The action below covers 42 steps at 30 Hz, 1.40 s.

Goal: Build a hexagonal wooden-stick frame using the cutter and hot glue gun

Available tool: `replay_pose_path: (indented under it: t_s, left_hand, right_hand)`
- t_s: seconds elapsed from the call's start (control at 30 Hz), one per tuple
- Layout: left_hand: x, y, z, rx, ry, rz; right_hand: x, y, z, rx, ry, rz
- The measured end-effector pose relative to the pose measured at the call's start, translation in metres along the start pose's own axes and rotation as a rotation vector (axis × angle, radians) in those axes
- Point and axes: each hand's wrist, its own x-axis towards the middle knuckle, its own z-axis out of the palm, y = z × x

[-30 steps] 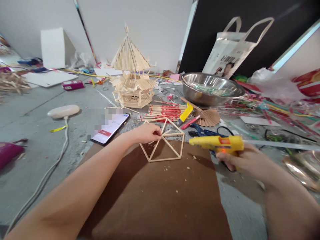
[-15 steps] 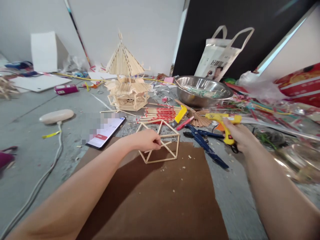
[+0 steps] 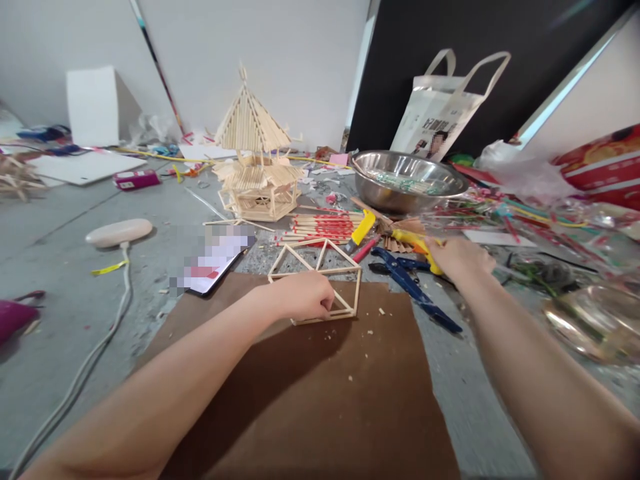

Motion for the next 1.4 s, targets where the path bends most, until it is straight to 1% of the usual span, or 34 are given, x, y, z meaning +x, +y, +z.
replay_pose_path:
  t_s: [0.07, 0.1, 0.13, 0.17, 0.23, 0.27, 0.3, 0.37, 0.47, 0.73, 0.93, 1.4]
  left_hand:
    - [0.0, 0.002, -0.001, 0.007, -0.006, -0.012]
    - [0.001, 0.002, -0.001, 0.005, -0.006, -0.023]
    - [0.001, 0.003, -0.001, -0.002, -0.006, -0.032]
    - [0.001, 0.004, -0.001, -0.01, -0.005, -0.039]
    - [0.002, 0.004, -0.001, -0.026, -0.002, -0.041]
    - [0.002, 0.005, 0.0, -0.031, 0.002, -0.036]
    - [0.002, 0.005, 0.001, -0.032, 0.006, -0.028]
    - [0.003, 0.005, 0.002, -0.028, 0.013, -0.016]
    - [0.003, 0.004, 0.004, -0.027, 0.006, -0.013]
    - [0.006, 0.002, 0.007, -0.005, -0.007, -0.01]
    - [0.007, 0.0, 0.01, 0.0, -0.032, -0.001]
    - [0.007, 0.001, 0.01, 0.019, -0.009, 0.006]
  right_hand:
    - [-0.016, -0.012, -0.006, -0.046, 0.085, 0.041]
    - [-0.027, -0.021, -0.009, -0.058, 0.118, -0.001]
    - [-0.038, -0.03, -0.01, -0.035, 0.13, -0.093]
    - [-0.049, -0.04, -0.011, 0.017, 0.1, -0.23]
    - [-0.072, -0.06, -0.01, 0.167, -0.023, -0.521]
    - [-0.082, -0.068, -0.007, 0.234, -0.1, -0.639]
    - [-0.091, -0.074, -0.004, 0.288, -0.151, -0.736]
    - [-0.105, -0.082, 0.003, 0.334, -0.235, -0.831]
    - [-0.113, -0.084, 0.011, 0.33, -0.299, -0.854]
    - [-0.113, -0.081, 0.015, 0.312, -0.351, -0.868]
    - [-0.113, -0.082, 0.018, 0.318, -0.373, -0.854]
    - [-0.114, -0.083, 0.019, 0.312, -0.415, -0.841]
